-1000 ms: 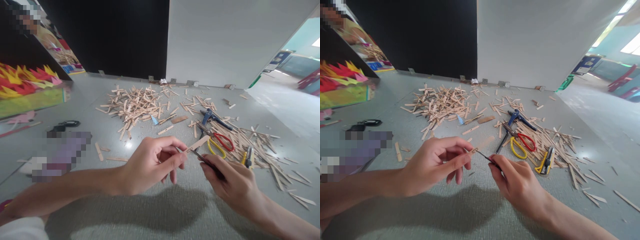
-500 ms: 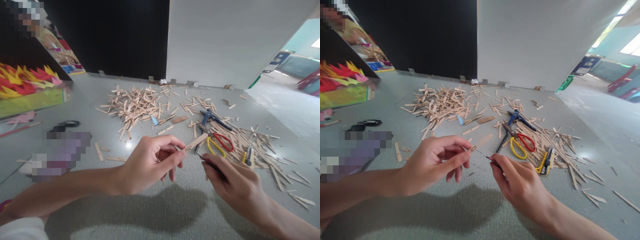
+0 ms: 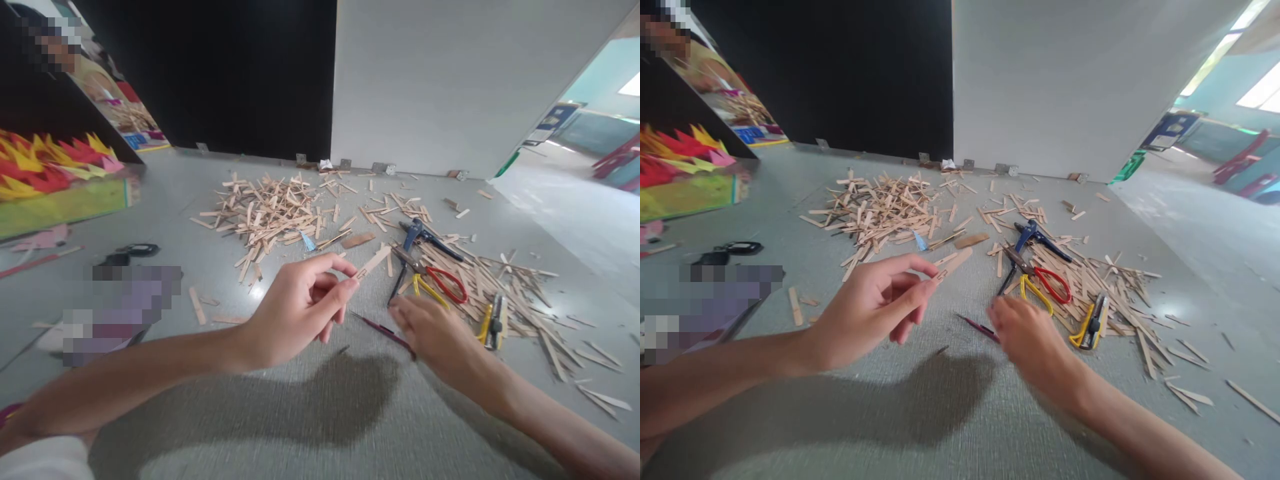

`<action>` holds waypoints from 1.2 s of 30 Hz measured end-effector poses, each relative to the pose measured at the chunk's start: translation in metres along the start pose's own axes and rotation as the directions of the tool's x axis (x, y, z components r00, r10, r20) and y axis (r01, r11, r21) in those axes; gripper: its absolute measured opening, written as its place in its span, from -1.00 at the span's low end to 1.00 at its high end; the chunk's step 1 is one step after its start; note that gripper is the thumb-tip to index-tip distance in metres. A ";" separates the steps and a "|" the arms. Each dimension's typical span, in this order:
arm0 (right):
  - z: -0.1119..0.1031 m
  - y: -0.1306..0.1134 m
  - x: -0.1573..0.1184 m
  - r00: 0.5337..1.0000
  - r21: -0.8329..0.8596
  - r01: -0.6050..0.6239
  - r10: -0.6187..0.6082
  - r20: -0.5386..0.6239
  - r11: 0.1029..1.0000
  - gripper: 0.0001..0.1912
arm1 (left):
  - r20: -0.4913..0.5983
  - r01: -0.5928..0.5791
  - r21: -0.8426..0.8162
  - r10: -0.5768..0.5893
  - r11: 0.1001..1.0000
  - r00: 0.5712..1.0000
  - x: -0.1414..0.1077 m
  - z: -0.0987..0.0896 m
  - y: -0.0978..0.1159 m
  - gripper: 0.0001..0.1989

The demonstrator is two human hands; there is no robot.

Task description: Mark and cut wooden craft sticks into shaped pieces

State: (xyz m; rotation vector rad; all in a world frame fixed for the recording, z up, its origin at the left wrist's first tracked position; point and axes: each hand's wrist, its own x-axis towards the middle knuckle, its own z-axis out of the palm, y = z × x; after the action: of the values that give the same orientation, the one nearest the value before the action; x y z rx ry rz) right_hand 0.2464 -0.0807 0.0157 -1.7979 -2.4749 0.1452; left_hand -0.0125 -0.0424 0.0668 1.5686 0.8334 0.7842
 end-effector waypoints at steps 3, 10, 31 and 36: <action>-0.003 0.024 0.008 0.973 -0.310 -0.227 0.200 -0.118 0.923 -0.76 | -0.009 -0.015 -0.001 0.015 1.000 1.000 0.000 0.000 0.000 -0.84; 0.009 0.066 0.026 0.942 -0.356 -0.331 0.331 -0.064 0.874 -0.80 | -0.029 -0.043 0.016 0.044 0.999 0.999 0.001 -0.002 0.000 -0.80; -0.037 -0.028 -0.029 0.987 0.791 -0.161 0.082 0.140 0.590 -0.33 | -0.228 -0.428 0.451 0.565 0.783 0.793 0.007 -0.013 0.007 -0.83; -0.039 -0.041 -0.031 0.993 0.719 -0.111 0.043 0.111 0.686 -0.33 | -0.179 -0.425 0.444 0.543 0.789 0.820 0.004 -0.010 0.003 -0.89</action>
State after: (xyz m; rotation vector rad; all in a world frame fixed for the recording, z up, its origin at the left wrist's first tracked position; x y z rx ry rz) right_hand 0.2219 -0.1211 0.0593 -1.5240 -1.9219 1.0681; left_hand -0.0189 -0.0341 0.0716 2.1025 0.8362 1.3254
